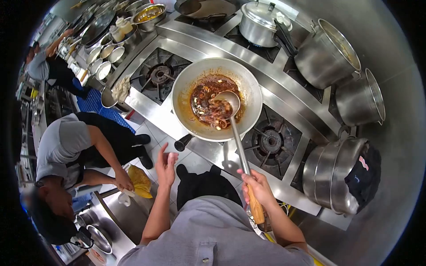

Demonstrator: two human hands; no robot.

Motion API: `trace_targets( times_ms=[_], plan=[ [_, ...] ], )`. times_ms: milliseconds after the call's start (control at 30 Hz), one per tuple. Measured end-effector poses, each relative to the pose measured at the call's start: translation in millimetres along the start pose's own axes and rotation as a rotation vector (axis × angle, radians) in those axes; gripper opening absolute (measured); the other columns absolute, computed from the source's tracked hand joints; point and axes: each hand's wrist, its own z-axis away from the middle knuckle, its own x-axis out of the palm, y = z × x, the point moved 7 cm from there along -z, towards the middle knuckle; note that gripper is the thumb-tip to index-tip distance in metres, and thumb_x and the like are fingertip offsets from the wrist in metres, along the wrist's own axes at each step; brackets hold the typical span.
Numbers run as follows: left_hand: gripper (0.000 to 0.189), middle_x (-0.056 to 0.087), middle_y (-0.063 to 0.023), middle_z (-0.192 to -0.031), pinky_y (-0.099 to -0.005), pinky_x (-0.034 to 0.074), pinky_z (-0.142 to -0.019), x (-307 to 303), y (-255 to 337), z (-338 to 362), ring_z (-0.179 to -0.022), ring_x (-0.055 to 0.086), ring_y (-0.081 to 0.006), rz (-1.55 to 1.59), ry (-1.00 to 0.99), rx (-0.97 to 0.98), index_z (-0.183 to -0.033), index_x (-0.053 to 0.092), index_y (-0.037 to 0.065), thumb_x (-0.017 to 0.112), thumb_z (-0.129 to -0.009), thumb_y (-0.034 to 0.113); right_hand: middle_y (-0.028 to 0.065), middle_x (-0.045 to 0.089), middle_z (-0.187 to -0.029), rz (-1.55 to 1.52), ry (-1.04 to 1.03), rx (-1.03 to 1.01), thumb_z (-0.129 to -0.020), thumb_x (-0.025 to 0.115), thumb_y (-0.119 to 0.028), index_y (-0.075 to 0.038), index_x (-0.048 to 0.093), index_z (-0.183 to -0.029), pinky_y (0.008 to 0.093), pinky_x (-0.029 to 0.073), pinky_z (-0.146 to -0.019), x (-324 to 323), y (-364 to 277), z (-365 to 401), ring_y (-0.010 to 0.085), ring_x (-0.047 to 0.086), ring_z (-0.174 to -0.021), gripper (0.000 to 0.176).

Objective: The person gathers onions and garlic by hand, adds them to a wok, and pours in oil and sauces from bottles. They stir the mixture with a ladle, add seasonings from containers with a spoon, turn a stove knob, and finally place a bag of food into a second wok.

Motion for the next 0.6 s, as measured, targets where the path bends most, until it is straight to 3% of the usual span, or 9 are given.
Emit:
trace_targets(
  times_ms=[67, 167, 267, 300, 400, 433, 533, 600],
  plan=[
    [0.057, 0.067, -0.0092, -0.081, -0.0303, 0.051, -0.066, 15, 41, -3, -0.072, 0.064, -0.0151, -0.119, 0.019, 0.109, -0.132, 0.057, -0.001, 0.07, -0.091, 0.035, -0.0011, 0.045, -0.062, -0.197, -0.119, 0.05, -0.1, 0.053, -0.023, -0.005, 0.055, -0.128, 0.0263, 0.04, -0.037, 2, 0, -7, 0.0105, 0.047, -0.04, 0.033],
    [0.055, 0.067, -0.012, -0.076, -0.0299, 0.051, -0.061, 34, 53, -20, -0.064, 0.063, -0.0167, -0.361, -0.05, 0.098, -0.124, 0.063, -0.003, 0.073, -0.087, 0.037, -0.0009, 0.047, -0.062, -0.377, -0.274, 0.086, -0.1, 0.052, -0.02, -0.004, 0.054, -0.13, 0.0261, 0.04, -0.037, 0, -3, -25, 0.0105, 0.048, -0.04, 0.034],
    [0.05, 0.065, -0.0131, -0.068, -0.0297, 0.05, -0.058, 35, 60, -24, -0.056, 0.061, -0.0178, -0.438, -0.001, 0.117, -0.114, 0.068, -0.004, 0.074, -0.086, 0.037, 0.0005, 0.051, -0.064, 0.312, -0.068, -0.044, -0.101, 0.052, -0.019, -0.004, 0.055, -0.13, 0.0262, 0.043, -0.039, -3, -15, -36, 0.012, 0.052, -0.043, 0.033],
    [0.05, 0.065, -0.0133, -0.064, -0.0313, 0.05, -0.055, 34, 61, -22, -0.051, 0.06, -0.0185, -0.451, 0.007, 0.114, -0.111, 0.07, -0.005, 0.076, -0.084, 0.037, 0.0062, 0.058, -0.063, 0.47, 0.005, -0.096, -0.099, 0.054, -0.019, -0.003, 0.056, -0.129, 0.0298, 0.047, -0.043, -9, -13, -42, 0.016, 0.059, -0.046, 0.034],
    [0.053, 0.065, -0.0134, -0.062, -0.0319, 0.049, -0.054, 37, 56, -18, -0.05, 0.059, -0.0187, -0.414, 0.021, 0.16, -0.113, 0.069, -0.005, 0.076, -0.084, 0.038, 0.0118, 0.062, -0.062, 1.015, 0.262, -0.465, -0.096, 0.059, -0.019, -0.002, 0.057, -0.128, 0.0339, 0.05, -0.045, -11, -31, -56, 0.0197, 0.063, -0.047, 0.036],
    [0.052, 0.057, -0.0053, -0.053, -0.0276, 0.042, -0.048, 39, 55, -17, -0.046, 0.052, -0.0112, -0.399, 0.047, 0.222, -0.115, 0.069, -0.005, 0.075, -0.085, 0.036, 0.0163, 0.065, -0.063, 0.995, 0.266, -0.463, -0.094, 0.062, -0.017, -0.003, 0.057, -0.13, 0.0362, 0.051, -0.045, -7, -33, -63, 0.0224, 0.064, -0.046, 0.039],
    [0.053, 0.058, -0.0061, -0.054, -0.0281, 0.044, -0.048, 43, 49, -13, -0.046, 0.052, -0.0114, -0.362, 0.076, 0.247, -0.117, 0.068, -0.005, 0.076, -0.085, 0.036, 0.0139, 0.064, -0.063, 0.804, 0.163, -0.235, -0.094, 0.062, -0.016, -0.006, 0.056, -0.134, 0.0352, 0.05, -0.044, 5, -33, -60, 0.0212, 0.063, -0.045, 0.042],
    [0.056, 0.063, -0.0116, -0.065, -0.0299, 0.047, -0.052, 45, 41, -13, -0.05, 0.055, -0.0148, -0.31, 0.035, 0.143, -0.121, 0.067, -0.004, 0.076, -0.084, 0.036, 0.0067, 0.062, -0.063, 0.733, 0.127, -0.138, -0.095, 0.062, -0.017, -0.007, 0.054, -0.136, 0.0322, 0.048, -0.042, -9, -19, -55, 0.0152, 0.059, -0.043, 0.043]
  ],
)
